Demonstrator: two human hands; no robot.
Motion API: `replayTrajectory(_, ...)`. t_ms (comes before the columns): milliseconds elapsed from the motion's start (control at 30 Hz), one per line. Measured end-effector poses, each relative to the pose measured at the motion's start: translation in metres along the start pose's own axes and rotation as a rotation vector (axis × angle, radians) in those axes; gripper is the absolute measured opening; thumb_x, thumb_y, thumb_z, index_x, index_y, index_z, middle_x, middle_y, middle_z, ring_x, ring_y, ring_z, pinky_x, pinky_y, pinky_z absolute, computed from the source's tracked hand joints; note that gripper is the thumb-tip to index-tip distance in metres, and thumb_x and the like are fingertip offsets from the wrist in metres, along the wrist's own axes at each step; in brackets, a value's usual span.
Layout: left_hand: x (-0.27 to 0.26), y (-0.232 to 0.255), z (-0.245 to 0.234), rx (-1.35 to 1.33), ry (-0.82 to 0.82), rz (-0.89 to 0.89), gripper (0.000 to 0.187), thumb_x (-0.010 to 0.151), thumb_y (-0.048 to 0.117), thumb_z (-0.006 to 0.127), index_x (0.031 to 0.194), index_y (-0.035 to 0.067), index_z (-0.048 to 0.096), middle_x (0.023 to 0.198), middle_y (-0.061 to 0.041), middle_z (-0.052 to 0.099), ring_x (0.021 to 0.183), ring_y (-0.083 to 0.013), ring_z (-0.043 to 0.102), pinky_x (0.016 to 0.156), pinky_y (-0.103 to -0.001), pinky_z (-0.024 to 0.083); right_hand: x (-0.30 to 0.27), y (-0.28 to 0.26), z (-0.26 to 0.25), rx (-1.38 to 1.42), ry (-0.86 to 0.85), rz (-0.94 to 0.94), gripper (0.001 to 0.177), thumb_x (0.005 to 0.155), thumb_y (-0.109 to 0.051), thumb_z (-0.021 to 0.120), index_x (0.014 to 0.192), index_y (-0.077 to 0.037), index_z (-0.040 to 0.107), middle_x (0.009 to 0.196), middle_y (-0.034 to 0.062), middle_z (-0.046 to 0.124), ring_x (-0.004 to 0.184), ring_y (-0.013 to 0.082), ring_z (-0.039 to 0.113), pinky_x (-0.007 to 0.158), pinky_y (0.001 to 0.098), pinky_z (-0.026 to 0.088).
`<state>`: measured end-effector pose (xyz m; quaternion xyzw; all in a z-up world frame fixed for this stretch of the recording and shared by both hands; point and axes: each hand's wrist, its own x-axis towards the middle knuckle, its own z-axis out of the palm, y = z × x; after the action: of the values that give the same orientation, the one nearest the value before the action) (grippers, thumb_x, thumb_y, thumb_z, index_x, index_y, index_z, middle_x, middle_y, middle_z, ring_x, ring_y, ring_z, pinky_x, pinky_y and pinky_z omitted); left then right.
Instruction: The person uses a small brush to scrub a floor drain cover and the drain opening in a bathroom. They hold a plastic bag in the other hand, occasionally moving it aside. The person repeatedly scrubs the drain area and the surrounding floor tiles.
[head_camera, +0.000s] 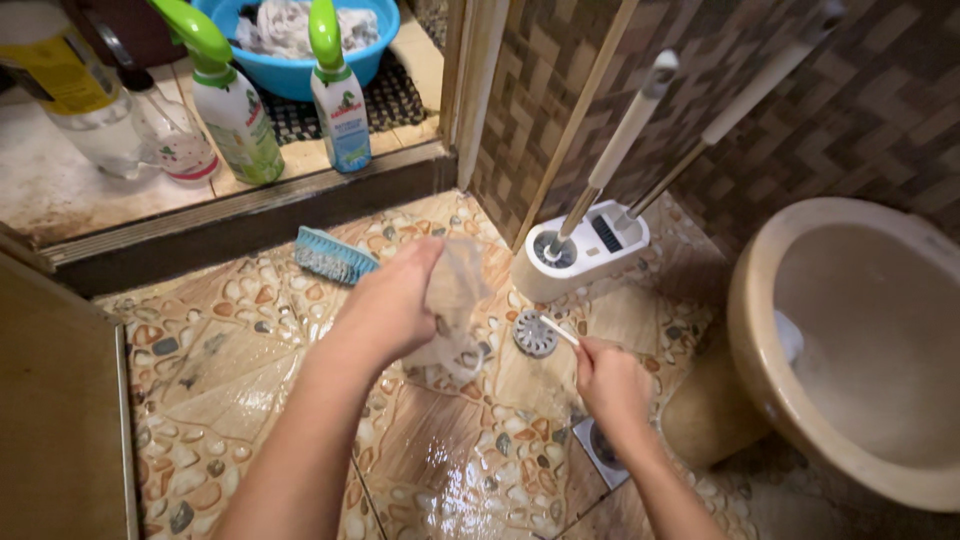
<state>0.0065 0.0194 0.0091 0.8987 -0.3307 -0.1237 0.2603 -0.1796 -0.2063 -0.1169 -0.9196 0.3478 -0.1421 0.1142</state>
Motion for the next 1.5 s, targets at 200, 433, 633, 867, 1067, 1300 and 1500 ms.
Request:
replayTrajectory(200, 0.006, -0.008, 0.01, -0.047, 0.165, 0.202, 0.081, 0.065, -0.002, 0.067, 0.143, 0.003, 0.043, 0.149, -0.017, 0.048, 0.13, -0.0363, 0.053, 0.107, -0.04, 0.046, 0.017, -0.053, -0.075, 0.117, 0.095, -0.101, 0.026, 0.091, -0.035, 0.063, 0.105, -0.021, 0.079, 0.086, 0.0147, 0.076, 0.08, 0.0395, 0.072, 0.07, 0.0508, 0.056)
replayTrajectory(433, 0.014, -0.011, 0.016, -0.168, 0.243, 0.281, 0.078, 0.065, -0.002, 0.064, 0.141, -0.003, 0.048, 0.147, -0.021, 0.051, 0.134, -0.0367, 0.051, 0.111, -0.038, 0.043, 0.017, -0.089, -0.066, 0.079, 0.022, -0.28, 0.021, 0.091, -0.03, 0.062, 0.101, -0.021, 0.077, 0.09, 0.0104, 0.076, 0.081, 0.0345, 0.073, 0.068, 0.0488, 0.056)
replayTrajectory(633, 0.009, -0.001, 0.011, -0.181, 0.227, 0.271, 0.076, 0.068, 0.0, 0.064, 0.142, -0.002, 0.048, 0.145, -0.021, 0.052, 0.131, -0.0372, 0.053, 0.109, -0.039, 0.044, 0.026, -0.09, -0.031, 0.004, -0.074, -0.532, 0.018, 0.09, -0.023, 0.063, 0.103, -0.013, 0.071, 0.091, 0.013, 0.074, 0.082, 0.0356, 0.072, 0.068, 0.0493, 0.056)
replayTrajectory(867, 0.005, 0.006, 0.009, -0.2, 0.213, 0.295, 0.076, 0.066, -0.004, 0.063, 0.14, -0.001, 0.049, 0.143, -0.021, 0.054, 0.131, -0.0377, 0.053, 0.107, -0.04, 0.045, 0.012, -0.077, -0.037, 0.126, -0.122, -0.472, 0.024, 0.09, -0.026, 0.065, 0.11, -0.014, 0.072, 0.097, 0.0145, 0.075, 0.086, 0.0373, 0.072, 0.07, 0.05, 0.056)
replayTrajectory(1067, 0.007, 0.005, 0.004, -0.131, 0.184, 0.228, 0.076, 0.068, -0.004, 0.063, 0.141, 0.002, 0.049, 0.144, -0.02, 0.053, 0.13, -0.0374, 0.054, 0.109, -0.041, 0.045, 0.022, -0.047, -0.013, 0.252, -0.302, -0.228, 0.033, 0.09, -0.029, 0.07, 0.12, -0.017, 0.071, 0.098, 0.0133, 0.077, 0.085, 0.0327, 0.075, 0.073, 0.0438, 0.057)
replayTrajectory(1300, -0.003, -0.008, 0.0, -0.065, 0.217, 0.15, 0.073, 0.073, -0.003, 0.063, 0.144, 0.003, 0.046, 0.151, -0.016, 0.048, 0.129, -0.0369, 0.054, 0.106, -0.042, 0.046, 0.025, 0.047, 0.023, 0.277, -0.232, -0.039, 0.04, 0.085, -0.028, 0.075, 0.124, -0.016, 0.072, 0.1, 0.0184, 0.078, 0.092, 0.0318, 0.077, 0.079, 0.0414, 0.059)
replayTrajectory(1500, -0.003, -0.006, -0.007, 0.025, 0.218, 0.134, 0.08, 0.067, -0.003, 0.067, 0.144, 0.003, 0.045, 0.149, -0.015, 0.048, 0.132, -0.0367, 0.053, 0.106, -0.042, 0.046, 0.0, 0.048, 0.049, -0.145, -0.341, 0.063, 0.028, 0.092, -0.032, 0.065, 0.117, -0.02, 0.071, 0.102, 0.0164, 0.075, 0.096, 0.036, 0.073, 0.082, 0.0506, 0.058)
